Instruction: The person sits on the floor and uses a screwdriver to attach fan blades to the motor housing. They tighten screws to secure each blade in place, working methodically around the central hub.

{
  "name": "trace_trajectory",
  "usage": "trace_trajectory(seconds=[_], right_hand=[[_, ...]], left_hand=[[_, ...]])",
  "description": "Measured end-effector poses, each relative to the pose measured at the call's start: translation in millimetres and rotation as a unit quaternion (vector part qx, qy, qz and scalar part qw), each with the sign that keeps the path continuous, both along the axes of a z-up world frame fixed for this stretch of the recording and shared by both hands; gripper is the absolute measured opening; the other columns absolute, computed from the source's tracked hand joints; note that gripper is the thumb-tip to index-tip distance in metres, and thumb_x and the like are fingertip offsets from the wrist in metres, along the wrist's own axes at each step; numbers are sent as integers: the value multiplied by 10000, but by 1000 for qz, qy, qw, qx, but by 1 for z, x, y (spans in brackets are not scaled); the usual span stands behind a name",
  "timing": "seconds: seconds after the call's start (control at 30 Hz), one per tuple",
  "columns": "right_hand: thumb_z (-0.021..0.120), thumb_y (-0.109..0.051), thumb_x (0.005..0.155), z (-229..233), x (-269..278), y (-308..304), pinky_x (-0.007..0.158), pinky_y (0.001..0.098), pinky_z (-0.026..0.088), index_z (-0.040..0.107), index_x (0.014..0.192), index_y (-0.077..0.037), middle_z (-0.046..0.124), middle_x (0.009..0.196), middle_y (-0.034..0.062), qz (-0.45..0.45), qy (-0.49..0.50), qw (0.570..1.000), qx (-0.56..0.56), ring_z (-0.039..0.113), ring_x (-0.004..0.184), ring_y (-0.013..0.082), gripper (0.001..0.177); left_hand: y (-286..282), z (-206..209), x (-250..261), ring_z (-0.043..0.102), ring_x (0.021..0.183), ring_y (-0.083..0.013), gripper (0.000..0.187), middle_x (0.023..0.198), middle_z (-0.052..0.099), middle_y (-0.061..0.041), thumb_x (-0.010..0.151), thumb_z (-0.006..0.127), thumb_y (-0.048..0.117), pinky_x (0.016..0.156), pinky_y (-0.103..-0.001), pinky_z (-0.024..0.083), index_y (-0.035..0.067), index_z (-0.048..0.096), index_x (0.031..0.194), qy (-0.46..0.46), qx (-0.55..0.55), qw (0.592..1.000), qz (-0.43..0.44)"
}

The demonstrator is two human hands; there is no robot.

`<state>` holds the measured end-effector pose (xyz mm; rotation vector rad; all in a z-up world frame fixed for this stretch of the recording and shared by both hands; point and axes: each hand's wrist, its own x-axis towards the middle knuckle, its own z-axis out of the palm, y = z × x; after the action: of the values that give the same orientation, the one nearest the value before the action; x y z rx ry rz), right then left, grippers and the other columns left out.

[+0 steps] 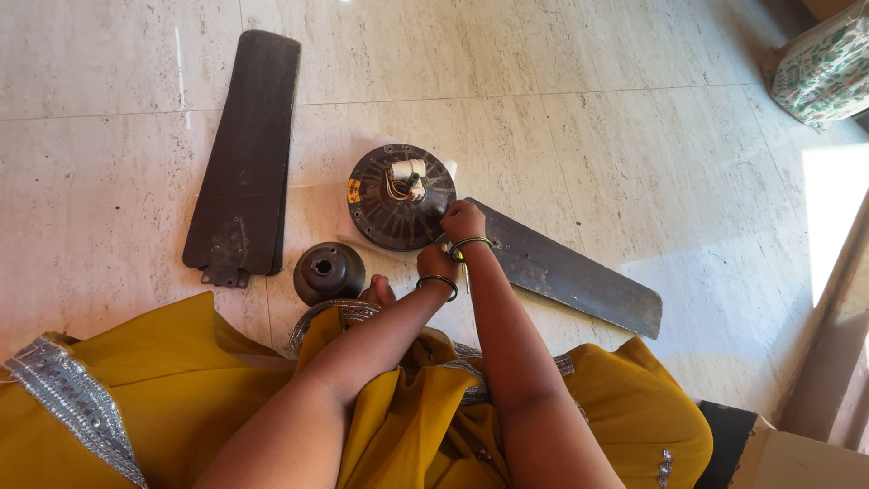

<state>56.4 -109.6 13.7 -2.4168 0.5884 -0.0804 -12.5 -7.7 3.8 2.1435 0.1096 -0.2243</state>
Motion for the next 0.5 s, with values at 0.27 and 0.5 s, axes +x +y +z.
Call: trace_trajectory(seconds=[0.27,0.5], right_hand=[[751,-86,751,13,-8,6,669,353,591,729,723,-58,750,716,111,-78,-2,983,167,740,670,207,45],[732,-66,785,29,-14,6,586,369,552,723,746,-66,747,708,83,-121,57,967,217,681,611,175,40]], left_hand=[[0,-26,6,683,796,-436,145,776,686,-238,706,755,143,698,-495,537,22,674,697,-19,5,999,-38],[1,-34,15,721,804,-408,99,799,717,-213,791,705,163,726,-481,563,85,755,827,-25,-53,998,-25]])
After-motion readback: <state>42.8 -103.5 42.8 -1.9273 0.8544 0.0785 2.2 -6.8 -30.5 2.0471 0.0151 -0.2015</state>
